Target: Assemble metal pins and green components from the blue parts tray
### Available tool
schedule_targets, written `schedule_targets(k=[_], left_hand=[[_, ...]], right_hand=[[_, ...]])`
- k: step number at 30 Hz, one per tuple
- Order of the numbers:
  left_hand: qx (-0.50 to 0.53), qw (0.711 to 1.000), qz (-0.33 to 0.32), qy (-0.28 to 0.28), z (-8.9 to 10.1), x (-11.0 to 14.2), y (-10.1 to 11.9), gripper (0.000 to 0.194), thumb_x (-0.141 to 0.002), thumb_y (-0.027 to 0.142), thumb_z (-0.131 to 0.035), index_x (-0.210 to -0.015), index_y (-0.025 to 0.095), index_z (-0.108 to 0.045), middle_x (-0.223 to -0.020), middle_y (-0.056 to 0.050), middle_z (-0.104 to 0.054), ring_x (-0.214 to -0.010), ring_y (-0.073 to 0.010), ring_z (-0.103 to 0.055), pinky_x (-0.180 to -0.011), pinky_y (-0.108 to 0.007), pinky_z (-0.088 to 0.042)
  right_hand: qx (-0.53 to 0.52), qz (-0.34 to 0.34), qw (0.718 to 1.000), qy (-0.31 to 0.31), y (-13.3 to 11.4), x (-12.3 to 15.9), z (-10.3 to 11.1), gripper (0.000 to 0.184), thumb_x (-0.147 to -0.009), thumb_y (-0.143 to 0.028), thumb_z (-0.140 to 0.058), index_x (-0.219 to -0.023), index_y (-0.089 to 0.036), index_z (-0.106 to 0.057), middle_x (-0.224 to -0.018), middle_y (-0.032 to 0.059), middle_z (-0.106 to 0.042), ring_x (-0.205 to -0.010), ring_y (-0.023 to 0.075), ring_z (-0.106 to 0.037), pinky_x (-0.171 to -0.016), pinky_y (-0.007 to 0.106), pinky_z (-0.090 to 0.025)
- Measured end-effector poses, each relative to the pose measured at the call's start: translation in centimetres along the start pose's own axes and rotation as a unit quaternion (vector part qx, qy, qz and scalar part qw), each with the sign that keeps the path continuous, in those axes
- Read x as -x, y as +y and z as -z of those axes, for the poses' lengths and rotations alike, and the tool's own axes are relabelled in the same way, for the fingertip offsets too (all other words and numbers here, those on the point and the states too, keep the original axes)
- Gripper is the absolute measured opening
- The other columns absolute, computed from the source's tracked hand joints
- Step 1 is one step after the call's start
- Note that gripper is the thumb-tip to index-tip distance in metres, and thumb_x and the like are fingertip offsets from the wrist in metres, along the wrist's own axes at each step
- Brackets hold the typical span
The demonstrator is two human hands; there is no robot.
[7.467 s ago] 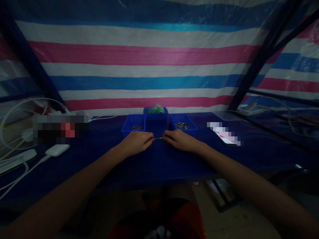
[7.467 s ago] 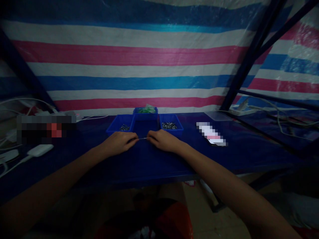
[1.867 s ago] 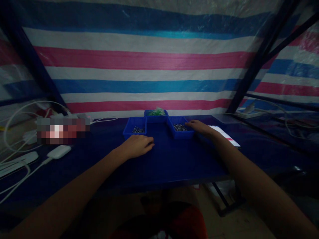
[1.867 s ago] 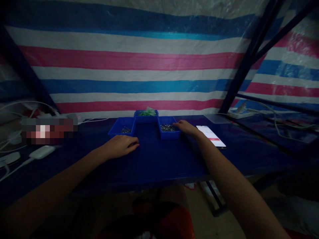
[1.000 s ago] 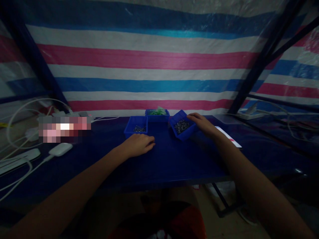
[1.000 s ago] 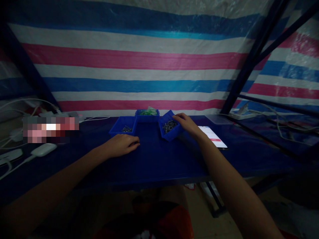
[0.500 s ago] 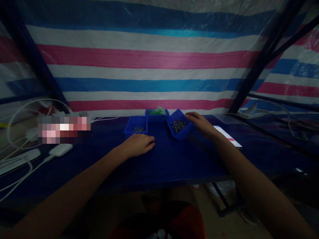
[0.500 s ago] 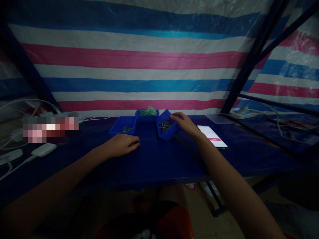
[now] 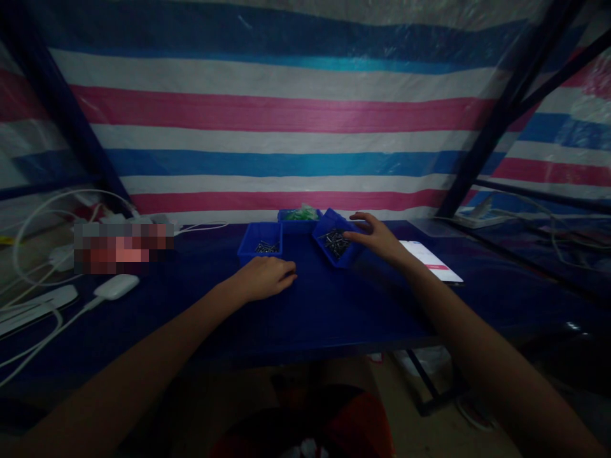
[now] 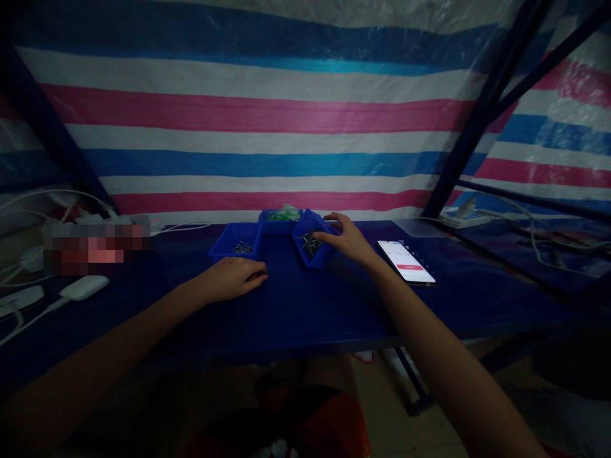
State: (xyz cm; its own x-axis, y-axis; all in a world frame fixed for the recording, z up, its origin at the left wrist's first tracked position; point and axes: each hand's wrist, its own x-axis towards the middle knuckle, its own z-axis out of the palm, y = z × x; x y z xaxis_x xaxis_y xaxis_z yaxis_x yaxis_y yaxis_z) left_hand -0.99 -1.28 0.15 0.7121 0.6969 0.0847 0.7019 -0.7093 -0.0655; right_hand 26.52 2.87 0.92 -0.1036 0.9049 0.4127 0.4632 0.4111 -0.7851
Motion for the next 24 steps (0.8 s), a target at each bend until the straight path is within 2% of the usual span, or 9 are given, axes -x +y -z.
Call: schedule_targets(k=[4, 7, 12, 16, 18, 24], left_hand=[[0.001, 1.000, 0.000, 0.000, 0.0, 0.0, 0.0, 0.025, -0.087, 0.033, -0.034, -0.088, 0.018, -0.055, -0.082, -0.004, -0.063, -0.072, -0.0165, -0.058, -0.059, -0.026, -0.039], [0.001, 1.000, 0.001, 0.000, -0.1, 0.0, -0.1, 0.025, -0.087, 0.033, -0.034, -0.089, 0.019, -0.055, -0.082, -0.004, -0.063, -0.072, -0.0165, -0.058, -0.059, -0.026, -0.038], [0.004, 1.000, -0.007, 0.014, -0.2, 0.0, -0.1, 0.027, -0.087, 0.035, -0.034, -0.087, 0.019, -0.055, -0.082, -0.003, -0.062, -0.071, -0.0163, -0.057, -0.058, -0.026, -0.037], [-0.003, 0.999, -0.009, 0.049, -0.6, 0.1, 1.2, 0.038, -0.084, 0.050, -0.035, -0.079, 0.017, -0.053, -0.077, -0.003, -0.060, -0.067, -0.0164, -0.055, -0.055, -0.027, -0.037], [-0.010, 0.998, -0.032, 0.058, -0.8, 0.1, 1.9, 0.044, -0.080, 0.058, -0.037, -0.077, 0.017, -0.053, -0.076, -0.003, -0.059, -0.069, -0.0176, -0.055, -0.056, -0.027, -0.037], [-0.037, 0.996, -0.034, 0.076, -1.5, -0.1, 2.0, 0.043, -0.084, 0.054, -0.034, -0.077, 0.017, -0.052, -0.072, -0.002, -0.058, -0.067, -0.0168, -0.055, -0.054, -0.026, -0.037]], right_hand=[[0.022, 0.036, 0.999, 0.000, 0.3, 0.0, -0.2, 0.050, -0.062, -0.043, -0.067, -0.105, -0.025, -0.051, -0.120, 0.0081, -0.051, -0.111, 0.0281, -0.047, -0.085, 0.041, -0.045], [0.082, 0.067, 0.994, -0.002, -0.1, 0.3, -0.6, 0.046, -0.063, -0.046, -0.066, -0.101, -0.025, -0.053, -0.115, 0.0072, -0.054, -0.107, 0.0275, -0.050, -0.089, 0.044, -0.042], [0.169, 0.081, 0.982, 0.022, -0.9, 0.9, -1.3, 0.041, -0.066, -0.049, -0.062, -0.099, -0.025, -0.056, -0.104, 0.0074, -0.060, -0.095, 0.0274, -0.056, -0.082, 0.046, -0.045], [0.202, 0.100, 0.973, 0.053, -1.0, 1.1, -1.8, 0.044, -0.067, -0.051, -0.061, -0.100, -0.022, -0.056, -0.105, 0.0093, -0.060, -0.096, 0.0269, -0.055, -0.083, 0.044, -0.045], [0.214, 0.110, 0.969, 0.059, -0.9, 1.1, -1.9, 0.046, -0.067, -0.053, -0.060, -0.101, -0.021, -0.056, -0.105, 0.0103, -0.059, -0.098, 0.0271, -0.055, -0.084, 0.044, -0.044], [0.245, 0.142, 0.958, 0.041, -0.9, 1.3, -1.9, 0.051, -0.072, -0.054, -0.053, -0.109, -0.019, -0.054, -0.117, 0.0139, -0.053, -0.108, 0.0295, -0.049, -0.091, 0.048, -0.040]])
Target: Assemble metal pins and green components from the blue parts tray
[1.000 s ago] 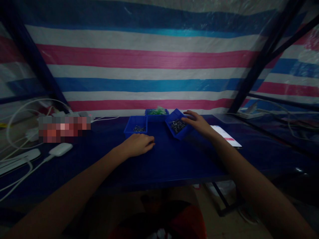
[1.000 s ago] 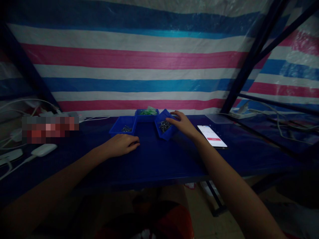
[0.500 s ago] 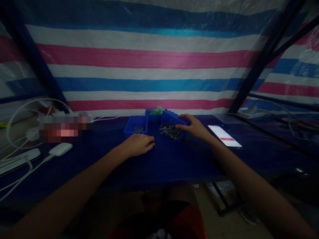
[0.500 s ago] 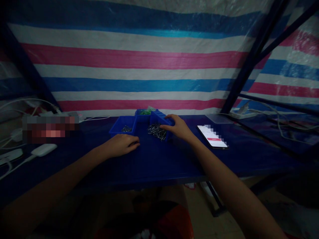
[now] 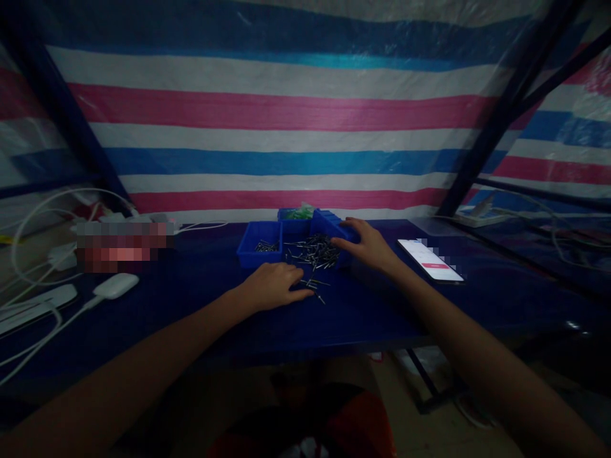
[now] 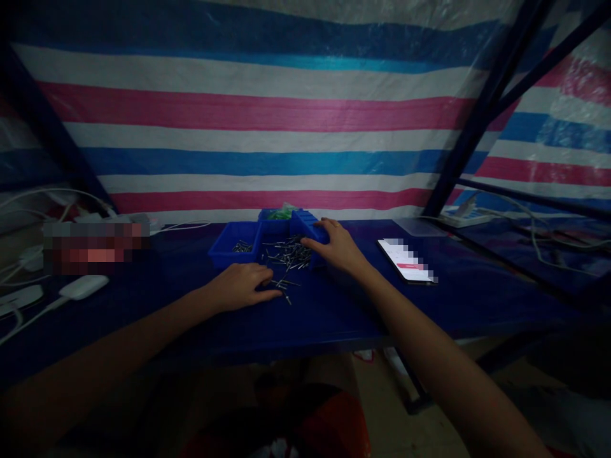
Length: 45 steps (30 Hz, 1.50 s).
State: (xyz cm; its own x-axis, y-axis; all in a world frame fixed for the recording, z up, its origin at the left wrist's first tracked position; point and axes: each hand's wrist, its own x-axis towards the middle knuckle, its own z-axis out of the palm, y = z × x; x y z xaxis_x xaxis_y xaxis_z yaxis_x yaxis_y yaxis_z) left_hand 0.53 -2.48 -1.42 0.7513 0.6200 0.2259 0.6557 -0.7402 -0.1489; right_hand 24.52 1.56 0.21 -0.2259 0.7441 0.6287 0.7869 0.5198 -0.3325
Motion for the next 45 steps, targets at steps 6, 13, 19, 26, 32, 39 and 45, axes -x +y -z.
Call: schedule_targets(k=[6, 13, 19, 26, 32, 39, 45], left_hand=[[-0.037, 0.987, -0.119, 0.098, 0.2, 0.1, 0.7, 0.031, -0.088, 0.037, -0.035, -0.076, 0.015, -0.054, -0.073, -0.004, -0.056, -0.069, -0.0157, -0.051, -0.058, -0.026, -0.039], [0.129, 0.956, -0.260, 0.052, 0.9, 0.5, 2.4, 0.028, -0.083, 0.036, -0.044, -0.094, 0.013, -0.057, -0.089, -0.008, -0.059, -0.083, -0.0177, -0.053, -0.077, -0.030, -0.042], [0.212, 0.940, -0.267, 0.000, 1.1, 0.9, 2.9, 0.044, -0.080, 0.040, -0.049, -0.115, 0.014, -0.050, -0.118, -0.011, -0.052, -0.110, -0.0222, -0.046, -0.097, -0.035, -0.033], [0.194, 0.957, -0.211, -0.035, 0.8, 0.7, 2.4, 0.054, -0.081, 0.047, -0.047, -0.126, 0.018, -0.042, -0.134, -0.010, -0.039, -0.123, -0.0241, -0.033, -0.102, -0.040, -0.026], [0.196, 0.961, -0.189, -0.041, 0.8, 0.5, 2.2, 0.051, -0.082, 0.046, -0.047, -0.126, 0.021, -0.042, -0.134, -0.008, -0.038, -0.123, -0.0232, -0.033, -0.102, -0.040, -0.026], [0.188, 0.966, -0.171, -0.048, 0.7, 0.2, 1.8, 0.050, -0.084, 0.047, -0.044, -0.125, 0.020, -0.043, -0.133, -0.008, -0.040, -0.123, -0.0218, -0.033, -0.103, -0.038, -0.025], [0.180, 0.968, -0.167, -0.044, 0.6, 0.2, 1.7, 0.049, -0.084, 0.046, -0.043, -0.124, 0.019, -0.045, -0.132, -0.008, -0.041, -0.122, -0.0213, -0.035, -0.102, -0.036, -0.026]], right_hand=[[0.005, 0.011, 1.000, -0.021, -0.1, 0.1, -0.1, 0.055, -0.075, -0.053, -0.051, -0.117, -0.018, -0.049, -0.122, 0.0151, -0.049, -0.112, 0.0288, -0.046, -0.095, 0.047, -0.037], [0.020, 0.020, 0.998, -0.063, 0.4, 0.2, -0.1, 0.058, -0.076, -0.046, -0.050, -0.125, -0.016, -0.042, -0.132, 0.0144, -0.039, -0.119, 0.0279, -0.039, -0.098, 0.044, -0.032], [0.018, 0.038, 0.997, -0.060, 0.0, 0.4, -0.1, 0.056, -0.078, -0.042, -0.048, -0.127, -0.015, -0.041, -0.133, 0.0142, -0.038, -0.118, 0.0258, -0.040, -0.099, 0.041, -0.032], [0.026, 0.060, 0.997, -0.039, -1.0, 0.5, -0.2, 0.050, -0.079, -0.038, -0.048, -0.125, -0.017, -0.043, -0.127, 0.0135, -0.045, -0.115, 0.0248, -0.044, -0.096, 0.042, -0.035], [0.032, 0.083, 0.996, -0.030, -1.4, 0.7, -0.4, 0.046, -0.080, -0.034, -0.047, -0.125, -0.021, -0.043, -0.124, 0.0099, -0.048, -0.113, 0.0243, -0.046, -0.093, 0.044, -0.039], [0.077, 0.086, 0.993, -0.036, -2.3, 1.1, -0.5, 0.046, -0.083, -0.034, -0.041, -0.127, -0.020, -0.040, -0.127, 0.0103, -0.045, -0.111, 0.0254, -0.048, -0.087, 0.042, -0.045], [0.112, 0.102, 0.988, -0.033, -3.3, 1.3, -0.5, 0.046, -0.084, -0.033, -0.040, -0.128, -0.018, -0.039, -0.129, 0.0107, -0.045, -0.109, 0.0265, -0.050, -0.086, 0.042, -0.046]])
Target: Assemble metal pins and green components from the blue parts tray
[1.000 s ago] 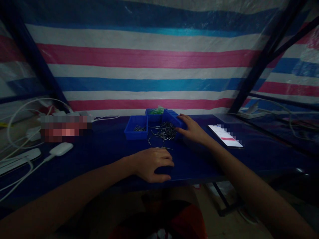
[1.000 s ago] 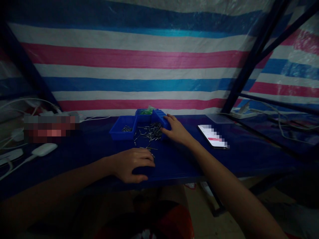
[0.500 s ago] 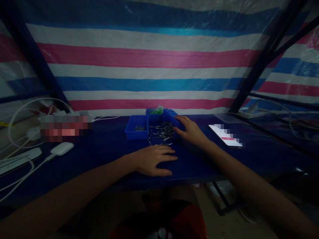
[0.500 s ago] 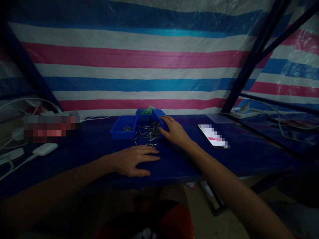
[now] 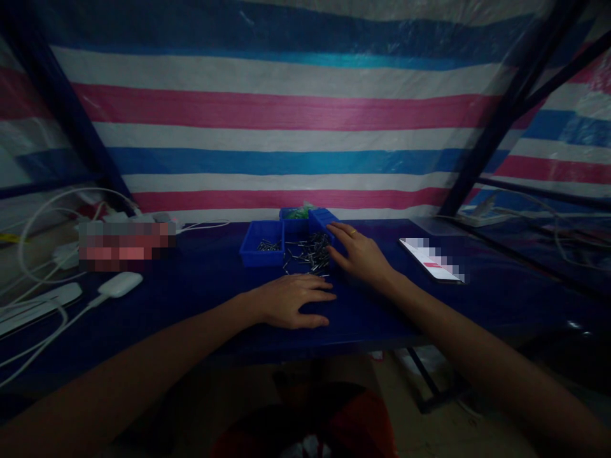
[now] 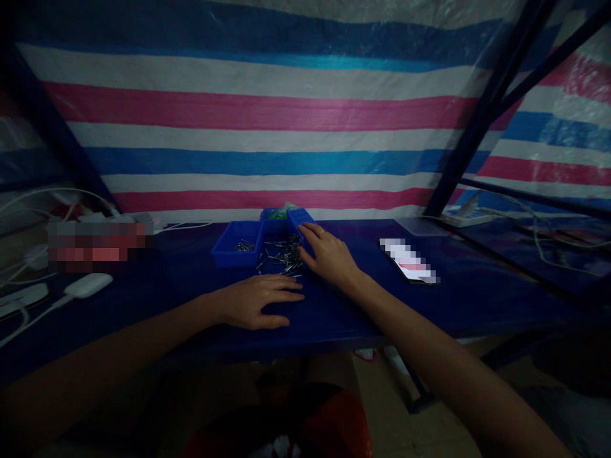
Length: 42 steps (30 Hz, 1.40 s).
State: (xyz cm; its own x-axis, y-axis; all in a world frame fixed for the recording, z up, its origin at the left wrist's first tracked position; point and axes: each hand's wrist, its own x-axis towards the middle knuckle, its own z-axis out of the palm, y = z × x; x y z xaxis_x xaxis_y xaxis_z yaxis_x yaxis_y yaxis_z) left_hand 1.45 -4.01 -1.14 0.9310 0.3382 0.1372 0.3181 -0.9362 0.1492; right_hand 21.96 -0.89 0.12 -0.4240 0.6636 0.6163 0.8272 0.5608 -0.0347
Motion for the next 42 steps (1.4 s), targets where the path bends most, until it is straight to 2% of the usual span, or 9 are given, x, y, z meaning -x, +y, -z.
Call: schedule_targets(k=[4, 13, 19, 27, 35, 42], left_hand=[[0.000, 1.000, 0.001, 0.003, -0.1, -0.1, 0.0, 0.048, -0.084, 0.046, -0.044, -0.123, 0.020, -0.046, -0.131, -0.007, -0.042, -0.122, -0.0212, -0.035, -0.102, -0.037, -0.026], [0.010, 1.000, -0.007, 0.018, 0.0, -0.1, -0.1, 0.045, -0.083, 0.044, -0.046, -0.121, 0.020, -0.048, -0.129, -0.008, -0.044, -0.120, -0.0209, -0.038, -0.101, -0.037, -0.029], [0.009, 1.000, -0.011, 0.021, -0.1, -0.2, -0.1, 0.046, -0.083, 0.045, -0.046, -0.121, 0.018, -0.048, -0.129, -0.009, -0.045, -0.119, -0.0216, -0.038, -0.100, -0.038, -0.030], [0.011, 1.000, -0.011, 0.022, 0.0, -0.2, 0.0, 0.044, -0.083, 0.043, -0.046, -0.120, 0.019, -0.049, -0.128, -0.008, -0.045, -0.119, -0.0209, -0.039, -0.101, -0.037, -0.030], [0.001, 1.000, -0.011, 0.019, 0.0, -0.2, 0.0, 0.045, -0.084, 0.044, -0.045, -0.120, 0.018, -0.049, -0.129, -0.009, -0.045, -0.120, -0.0208, -0.038, -0.101, -0.036, -0.029], [-0.006, 1.000, -0.008, 0.011, 0.1, -0.2, 0.0, 0.047, -0.084, 0.046, -0.043, -0.122, 0.019, -0.047, -0.130, -0.007, -0.044, -0.120, -0.0203, -0.037, -0.101, -0.035, -0.028]], right_hand=[[0.021, 0.007, 1.000, -0.001, -0.4, 0.0, -0.1, 0.046, -0.084, -0.033, -0.039, -0.129, -0.021, -0.039, -0.130, 0.0092, -0.044, -0.108, 0.0283, -0.050, -0.080, 0.045, -0.048], [0.033, 0.026, 0.999, 0.000, -0.7, 0.0, -0.3, 0.045, -0.085, -0.030, -0.039, -0.129, -0.022, -0.039, -0.129, 0.0095, -0.044, -0.109, 0.0289, -0.047, -0.078, 0.046, -0.050], [0.073, 0.054, 0.996, -0.021, -1.1, 0.0, -0.1, 0.042, -0.086, -0.029, -0.037, -0.127, -0.021, -0.042, -0.130, 0.0089, -0.044, -0.112, 0.0304, -0.044, -0.071, 0.045, -0.052], [0.081, 0.094, 0.992, -0.027, -0.9, 0.0, -0.2, 0.041, -0.085, -0.024, -0.039, -0.126, -0.021, -0.043, -0.129, 0.0071, -0.045, -0.115, 0.0297, -0.040, -0.076, 0.044, -0.051], [0.075, 0.078, 0.994, -0.016, -0.8, 0.0, -0.1, 0.039, -0.086, -0.026, -0.037, -0.124, -0.021, -0.045, -0.128, 0.0062, -0.046, -0.113, 0.0294, -0.040, -0.077, 0.044, -0.050], [0.036, 0.021, 0.999, 0.030, 0.4, -0.3, 0.4, 0.041, -0.086, -0.029, -0.038, -0.126, -0.022, -0.043, -0.127, 0.0065, -0.047, -0.111, 0.0268, -0.045, -0.084, 0.046, -0.046]])
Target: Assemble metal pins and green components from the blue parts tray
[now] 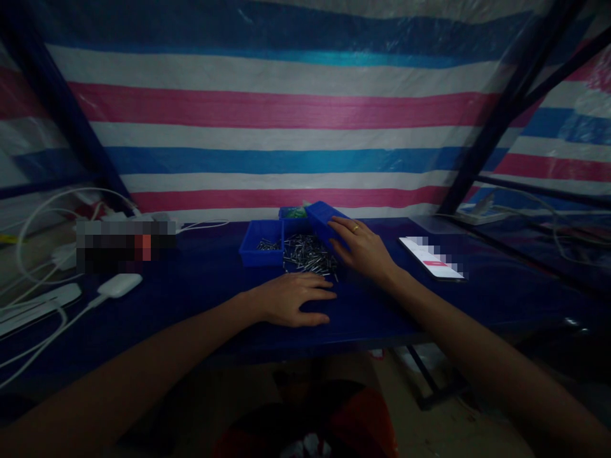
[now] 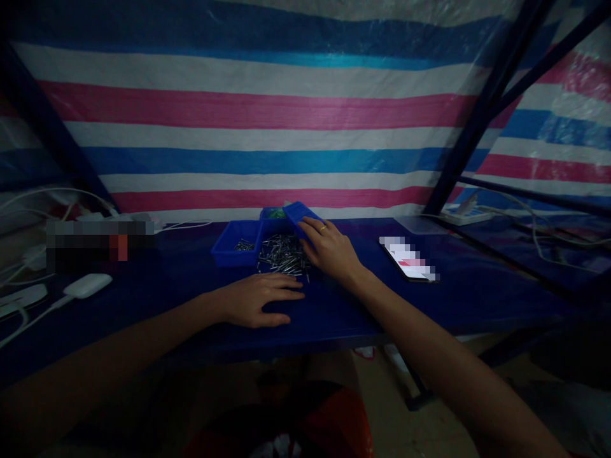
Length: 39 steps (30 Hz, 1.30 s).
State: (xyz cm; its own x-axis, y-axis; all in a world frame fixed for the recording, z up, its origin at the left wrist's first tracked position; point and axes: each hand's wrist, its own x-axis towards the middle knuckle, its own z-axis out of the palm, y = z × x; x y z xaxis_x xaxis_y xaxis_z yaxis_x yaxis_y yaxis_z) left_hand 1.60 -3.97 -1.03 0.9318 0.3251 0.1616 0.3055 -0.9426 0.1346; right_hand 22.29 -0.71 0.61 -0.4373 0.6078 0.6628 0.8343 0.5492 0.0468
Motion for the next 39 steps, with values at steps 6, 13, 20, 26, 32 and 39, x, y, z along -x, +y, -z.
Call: schedule_targets(k=[6, 13, 20, 26, 32, 39], left_hand=[[0.006, 1.000, -0.005, 0.003, 0.1, 0.0, 0.0, 0.046, -0.084, 0.044, -0.045, -0.122, 0.018, -0.048, -0.129, -0.009, -0.044, -0.119, -0.0213, -0.038, -0.101, -0.036, -0.029], [0.000, 1.000, -0.007, 0.001, -0.1, 0.0, -0.1, 0.047, -0.083, 0.045, -0.045, -0.122, 0.018, -0.047, -0.130, -0.008, -0.044, -0.121, -0.0215, -0.037, -0.101, -0.035, -0.029], [-0.007, 1.000, -0.007, 0.005, -0.1, 0.1, -0.1, 0.048, -0.084, 0.045, -0.044, -0.122, 0.018, -0.047, -0.130, -0.008, -0.043, -0.120, -0.0213, -0.038, -0.101, -0.035, -0.029], [-0.014, 1.000, -0.014, 0.011, -0.2, 0.1, -0.1, 0.048, -0.084, 0.046, -0.044, -0.122, 0.017, -0.047, -0.130, -0.008, -0.044, -0.120, -0.0213, -0.038, -0.101, -0.036, -0.030], [-0.017, 1.000, -0.019, 0.015, -0.2, 0.1, -0.1, 0.048, -0.084, 0.046, -0.045, -0.121, 0.016, -0.048, -0.129, -0.009, -0.044, -0.119, -0.0214, -0.039, -0.100, -0.035, -0.031], [-0.020, 1.000, -0.015, 0.012, -0.4, 0.2, -0.2, 0.049, -0.083, 0.047, -0.044, -0.121, 0.016, -0.048, -0.129, -0.009, -0.044, -0.119, -0.0214, -0.039, -0.101, -0.035, -0.030]], right_hand=[[-0.033, -0.016, 0.999, 0.036, 0.6, -0.2, 0.4, 0.039, -0.086, -0.030, -0.039, -0.123, -0.020, -0.046, -0.124, 0.0090, -0.049, -0.111, 0.0241, -0.046, -0.092, 0.042, -0.040], [-0.073, -0.074, 0.988, 0.112, 3.5, -0.5, 0.3, 0.037, -0.083, -0.030, -0.043, -0.118, -0.018, -0.050, -0.116, 0.0109, -0.054, -0.107, 0.0236, -0.050, -0.090, 0.042, -0.039], [-0.078, -0.208, 0.964, 0.144, 7.8, -0.3, 0.5, 0.036, -0.080, -0.034, -0.046, -0.109, -0.016, -0.056, -0.105, 0.0124, -0.060, -0.096, 0.0252, -0.055, -0.084, 0.041, -0.041], [-0.105, -0.320, 0.939, 0.074, 9.6, -0.1, -0.2, 0.036, -0.078, -0.036, -0.044, -0.105, -0.015, -0.056, -0.106, 0.0129, -0.059, -0.094, 0.0254, -0.055, -0.082, 0.038, -0.042], [-0.087, -0.415, 0.903, -0.071, 11.5, 0.8, -0.6, 0.055, -0.076, -0.033, -0.044, -0.127, -0.013, -0.036, -0.108, 0.0167, -0.058, -0.088, 0.0266, -0.058, -0.073, 0.036, -0.046], [0.015, -0.382, 0.899, -0.211, 12.3, 1.6, -0.7, 0.046, -0.079, -0.027, -0.038, -0.122, -0.012, -0.045, -0.112, 0.0160, -0.057, -0.099, 0.0278, -0.055, -0.082, 0.036, -0.041]])
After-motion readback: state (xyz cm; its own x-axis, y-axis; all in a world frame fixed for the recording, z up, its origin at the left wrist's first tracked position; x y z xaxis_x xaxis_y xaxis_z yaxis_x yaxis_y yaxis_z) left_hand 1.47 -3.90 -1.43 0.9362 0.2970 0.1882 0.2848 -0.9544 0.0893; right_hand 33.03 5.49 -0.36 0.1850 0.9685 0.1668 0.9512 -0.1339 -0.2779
